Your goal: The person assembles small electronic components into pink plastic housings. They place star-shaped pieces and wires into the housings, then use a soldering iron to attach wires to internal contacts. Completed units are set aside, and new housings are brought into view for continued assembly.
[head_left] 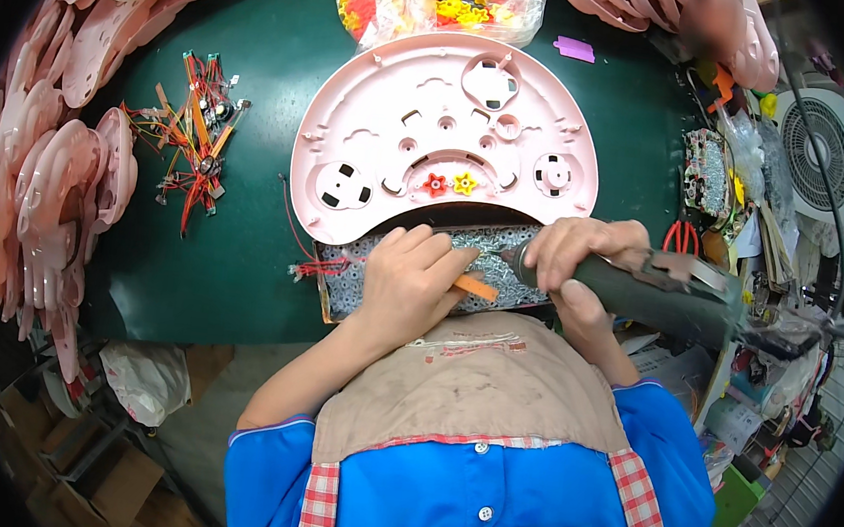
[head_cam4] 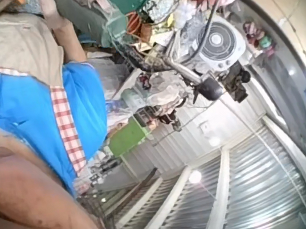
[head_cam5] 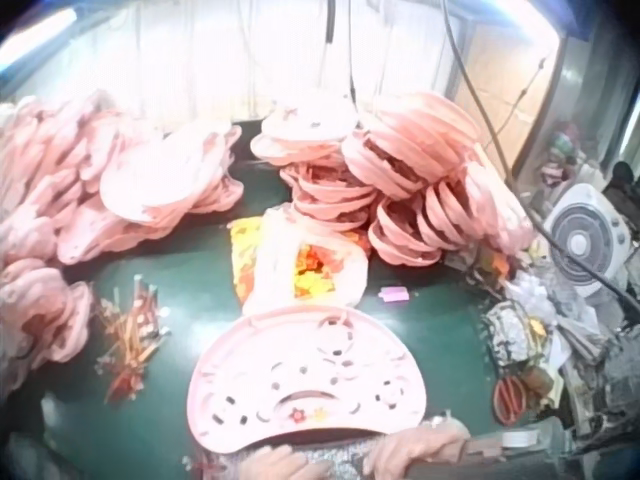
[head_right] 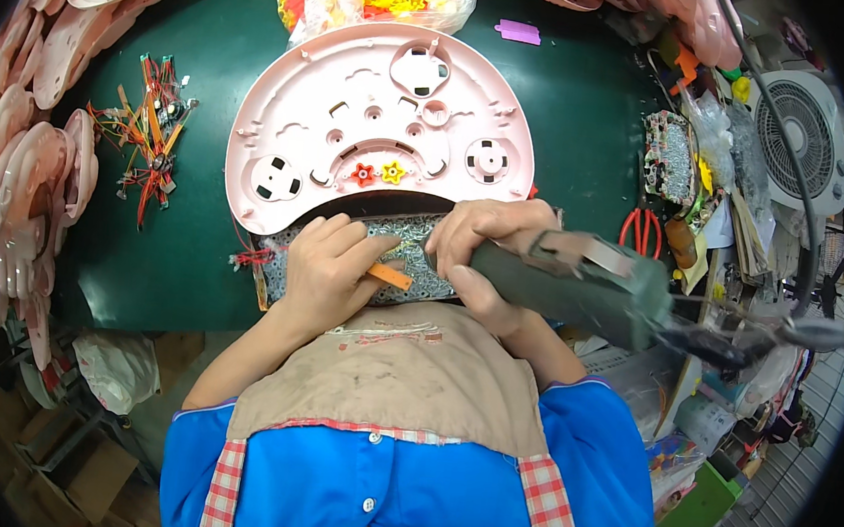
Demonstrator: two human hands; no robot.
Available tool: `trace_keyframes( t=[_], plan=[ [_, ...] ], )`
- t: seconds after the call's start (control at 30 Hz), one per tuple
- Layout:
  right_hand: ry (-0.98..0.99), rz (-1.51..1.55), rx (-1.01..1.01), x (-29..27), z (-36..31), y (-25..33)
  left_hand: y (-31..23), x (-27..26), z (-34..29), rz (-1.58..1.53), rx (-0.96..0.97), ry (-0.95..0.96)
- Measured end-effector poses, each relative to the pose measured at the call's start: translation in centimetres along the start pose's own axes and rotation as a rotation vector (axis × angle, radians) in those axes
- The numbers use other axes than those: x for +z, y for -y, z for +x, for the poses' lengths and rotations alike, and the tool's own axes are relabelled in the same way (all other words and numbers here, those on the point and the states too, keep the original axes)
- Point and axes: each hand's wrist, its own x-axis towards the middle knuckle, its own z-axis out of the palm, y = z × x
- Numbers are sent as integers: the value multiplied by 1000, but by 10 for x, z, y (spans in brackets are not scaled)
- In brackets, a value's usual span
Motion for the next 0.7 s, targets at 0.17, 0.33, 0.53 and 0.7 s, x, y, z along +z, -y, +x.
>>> trace_keyframes(
  t=[0.17, 0.33, 0.53, 0.7],
  plan=[
    [161, 24, -12, -8, 8, 23, 2, 10, 7, -42, -6, 9],
    [170, 110, -21, -5, 16, 32, 5, 7, 1, -68, -7, -27],
    [211, 176, -2, 1, 20, 30, 7, -2, 9, -107, 144, -45],
    [288, 133, -34, 8, 28, 27, 13, -5, 4, -127, 165, -109]
  ],
)
